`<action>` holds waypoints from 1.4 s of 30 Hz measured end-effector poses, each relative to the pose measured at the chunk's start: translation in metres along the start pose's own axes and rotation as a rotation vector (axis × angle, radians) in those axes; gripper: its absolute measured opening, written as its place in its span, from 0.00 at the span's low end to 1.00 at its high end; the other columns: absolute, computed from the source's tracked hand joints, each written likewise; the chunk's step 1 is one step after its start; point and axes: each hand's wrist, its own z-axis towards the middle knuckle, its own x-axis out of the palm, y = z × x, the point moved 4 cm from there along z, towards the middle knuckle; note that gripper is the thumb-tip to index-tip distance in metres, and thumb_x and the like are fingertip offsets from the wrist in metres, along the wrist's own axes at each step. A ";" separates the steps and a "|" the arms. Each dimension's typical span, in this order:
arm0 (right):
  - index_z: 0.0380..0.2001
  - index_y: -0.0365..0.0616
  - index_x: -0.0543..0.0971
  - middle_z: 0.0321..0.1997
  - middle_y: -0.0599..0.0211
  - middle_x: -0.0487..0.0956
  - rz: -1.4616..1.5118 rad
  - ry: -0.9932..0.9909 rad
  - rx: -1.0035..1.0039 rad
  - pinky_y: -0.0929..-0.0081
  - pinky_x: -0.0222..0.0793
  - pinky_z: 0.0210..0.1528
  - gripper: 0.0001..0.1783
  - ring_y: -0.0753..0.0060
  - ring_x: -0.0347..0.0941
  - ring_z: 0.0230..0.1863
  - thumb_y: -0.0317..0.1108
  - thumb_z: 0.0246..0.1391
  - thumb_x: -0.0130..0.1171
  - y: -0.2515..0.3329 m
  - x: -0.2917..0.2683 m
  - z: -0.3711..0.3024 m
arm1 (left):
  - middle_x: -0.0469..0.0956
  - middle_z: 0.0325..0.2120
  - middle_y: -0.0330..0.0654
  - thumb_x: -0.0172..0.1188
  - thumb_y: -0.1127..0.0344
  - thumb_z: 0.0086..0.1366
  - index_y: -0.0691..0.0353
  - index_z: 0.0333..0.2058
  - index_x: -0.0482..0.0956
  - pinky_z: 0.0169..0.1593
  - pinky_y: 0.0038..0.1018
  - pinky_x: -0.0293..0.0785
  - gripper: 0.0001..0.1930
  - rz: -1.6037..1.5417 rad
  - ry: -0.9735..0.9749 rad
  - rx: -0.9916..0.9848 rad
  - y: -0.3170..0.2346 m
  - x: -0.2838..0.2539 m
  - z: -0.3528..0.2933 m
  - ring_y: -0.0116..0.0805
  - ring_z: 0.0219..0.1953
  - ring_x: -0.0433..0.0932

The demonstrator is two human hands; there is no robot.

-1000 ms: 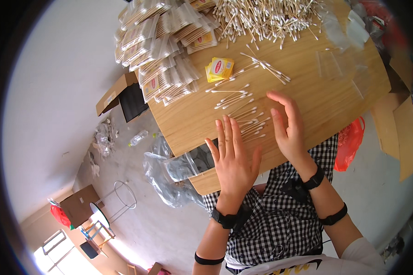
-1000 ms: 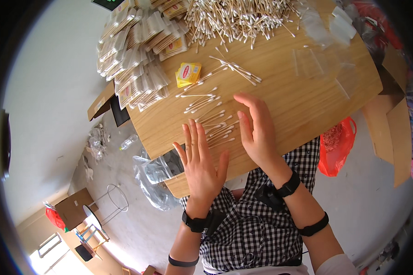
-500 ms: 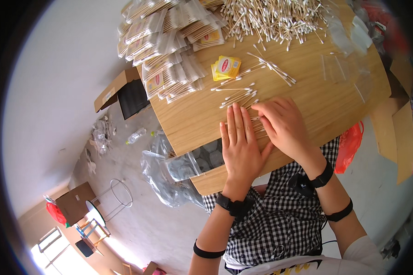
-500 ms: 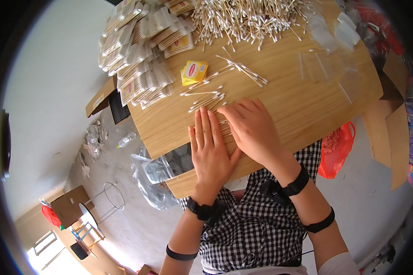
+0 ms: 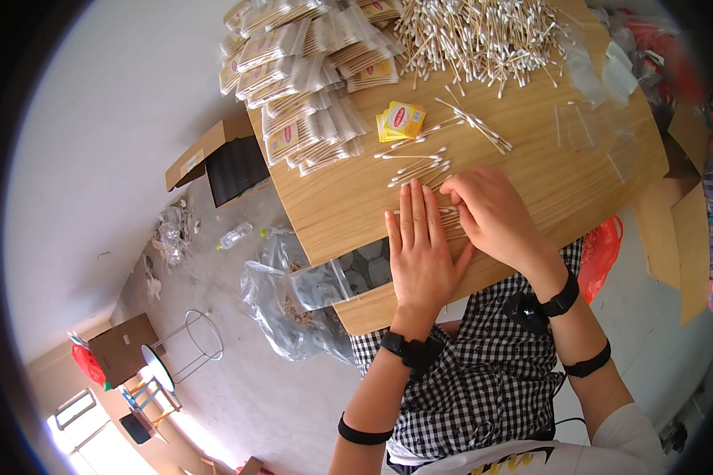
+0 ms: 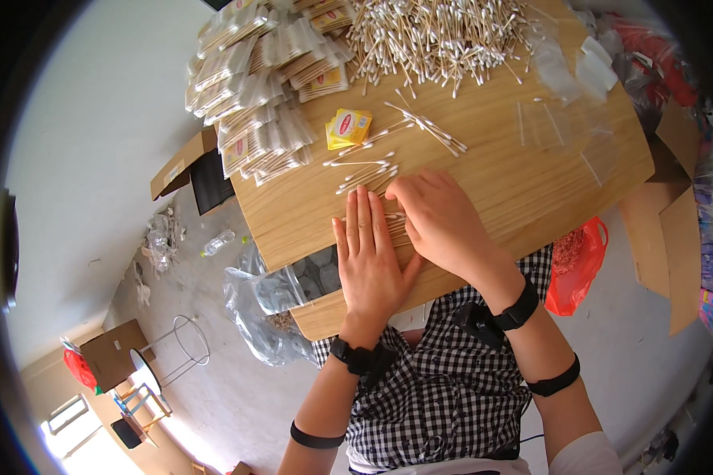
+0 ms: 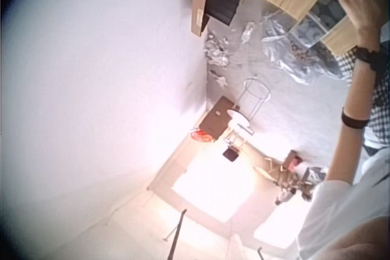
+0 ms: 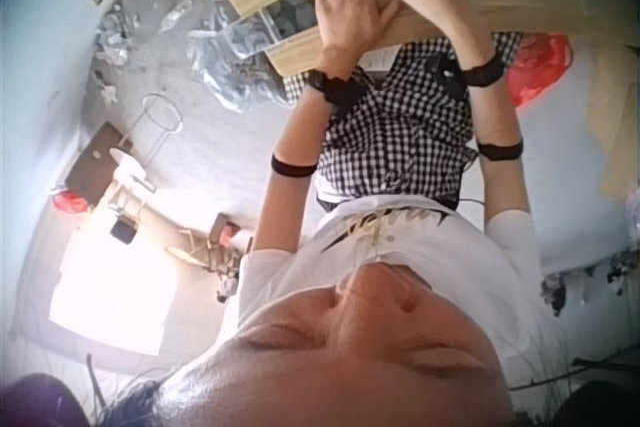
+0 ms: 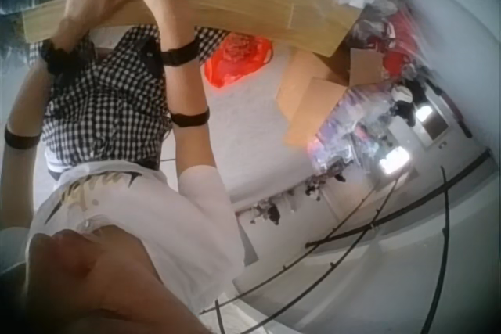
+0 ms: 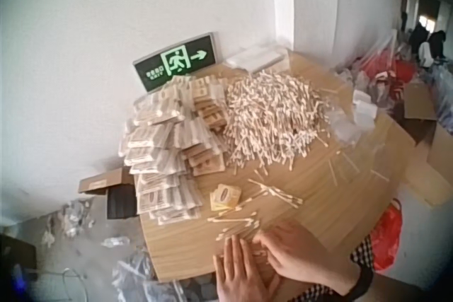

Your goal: Packing small groups of cotton swabs into individual plastic sleeves and labeling them.

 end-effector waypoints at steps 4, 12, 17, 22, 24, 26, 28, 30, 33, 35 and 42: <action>0.38 0.42 0.72 0.34 0.63 0.76 0.010 0.069 0.020 0.62 0.66 0.52 0.16 0.57 0.72 0.42 0.22 0.44 0.61 0.004 -0.001 0.002 | 0.52 0.69 0.58 0.56 0.42 0.62 0.75 0.67 0.53 0.72 0.50 0.40 0.47 0.014 0.004 0.004 0.000 0.000 0.000 0.51 0.73 0.47; 0.35 0.42 0.72 0.33 0.62 0.75 -0.095 0.076 -0.016 0.62 0.67 0.50 0.12 0.56 0.72 0.41 0.24 0.44 0.61 0.002 -0.002 0.004 | 0.53 0.69 0.56 0.57 0.42 0.61 0.73 0.67 0.53 0.72 0.50 0.41 0.47 -0.010 -0.004 -0.005 -0.002 -0.001 0.001 0.48 0.73 0.48; 0.30 0.42 0.73 0.33 0.62 0.74 -0.205 0.014 -0.058 0.62 0.68 0.48 0.09 0.56 0.71 0.40 0.23 0.44 0.61 0.005 -0.015 0.000 | 0.55 0.68 0.54 0.60 0.44 0.60 0.72 0.66 0.55 0.72 0.50 0.43 0.46 -0.069 -0.054 -0.013 0.000 -0.002 -0.001 0.48 0.72 0.50; 0.32 0.43 0.74 0.32 0.63 0.73 -0.240 -0.083 0.088 0.66 0.69 0.41 0.06 0.59 0.72 0.37 0.23 0.51 0.60 -0.013 -0.028 -0.013 | 0.60 0.66 0.50 0.64 0.49 0.59 0.68 0.64 0.60 0.71 0.53 0.43 0.42 -0.145 -0.134 -0.030 0.004 -0.004 -0.006 0.47 0.70 0.55; 0.33 0.42 0.74 0.32 0.64 0.74 -0.052 -0.101 0.243 0.69 0.69 0.40 0.05 0.64 0.73 0.36 0.24 0.54 0.59 -0.017 -0.035 -0.019 | 0.63 0.64 0.49 0.66 0.54 0.58 0.67 0.62 0.63 0.70 0.53 0.47 0.38 -0.191 -0.183 -0.030 0.003 -0.010 -0.006 0.47 0.68 0.59; 0.35 0.41 0.75 0.32 0.66 0.75 0.142 -0.120 0.395 0.72 0.69 0.39 0.04 0.70 0.73 0.34 0.26 0.57 0.59 -0.018 -0.036 -0.028 | 0.67 0.62 0.47 0.68 0.58 0.58 0.65 0.60 0.66 0.69 0.53 0.50 0.34 -0.230 -0.232 -0.032 0.006 -0.014 -0.009 0.47 0.66 0.63; 0.37 0.40 0.76 0.32 0.69 0.77 0.875 -0.166 0.681 0.78 0.67 0.37 0.05 0.79 0.72 0.33 0.29 0.60 0.59 -0.020 -0.022 -0.042 | 0.75 0.52 0.45 0.70 0.69 0.55 0.63 0.53 0.73 0.61 0.46 0.64 0.26 -0.409 -0.366 0.032 0.009 -0.021 -0.017 0.46 0.55 0.73; 0.36 0.40 0.76 0.32 0.70 0.78 1.053 -0.136 0.729 0.79 0.67 0.37 0.05 0.81 0.72 0.33 0.29 0.60 0.59 -0.002 -0.017 -0.047 | 0.76 0.49 0.45 0.69 0.73 0.54 0.63 0.51 0.75 0.55 0.41 0.68 0.24 -0.602 -0.316 -0.031 0.005 -0.028 -0.026 0.45 0.50 0.74; 0.36 0.40 0.77 0.33 0.70 0.79 1.296 -0.097 0.769 0.81 0.66 0.38 0.06 0.83 0.72 0.35 0.30 0.58 0.61 0.017 -0.004 -0.056 | 0.79 0.42 0.45 0.70 0.78 0.52 0.64 0.46 0.78 0.45 0.31 0.73 0.21 -0.856 -0.263 -0.169 -0.005 -0.043 -0.038 0.42 0.42 0.76; 0.37 0.40 0.78 0.33 0.71 0.79 1.327 -0.032 0.769 0.81 0.68 0.40 0.06 0.84 0.73 0.37 0.29 0.57 0.61 0.027 0.001 -0.063 | 0.80 0.40 0.41 0.68 0.79 0.55 0.66 0.43 0.79 0.45 0.26 0.72 0.16 -1.011 -0.226 -0.272 -0.005 -0.044 -0.045 0.31 0.40 0.75; 0.38 0.39 0.78 0.38 0.69 0.79 1.391 -0.045 0.746 0.81 0.71 0.45 0.06 0.80 0.74 0.41 0.25 0.56 0.62 0.040 -0.001 -0.073 | 0.82 0.32 0.42 0.66 0.82 0.56 0.69 0.36 0.82 0.41 0.23 0.73 0.09 -1.055 -0.229 -0.252 -0.002 -0.060 -0.045 0.29 0.35 0.77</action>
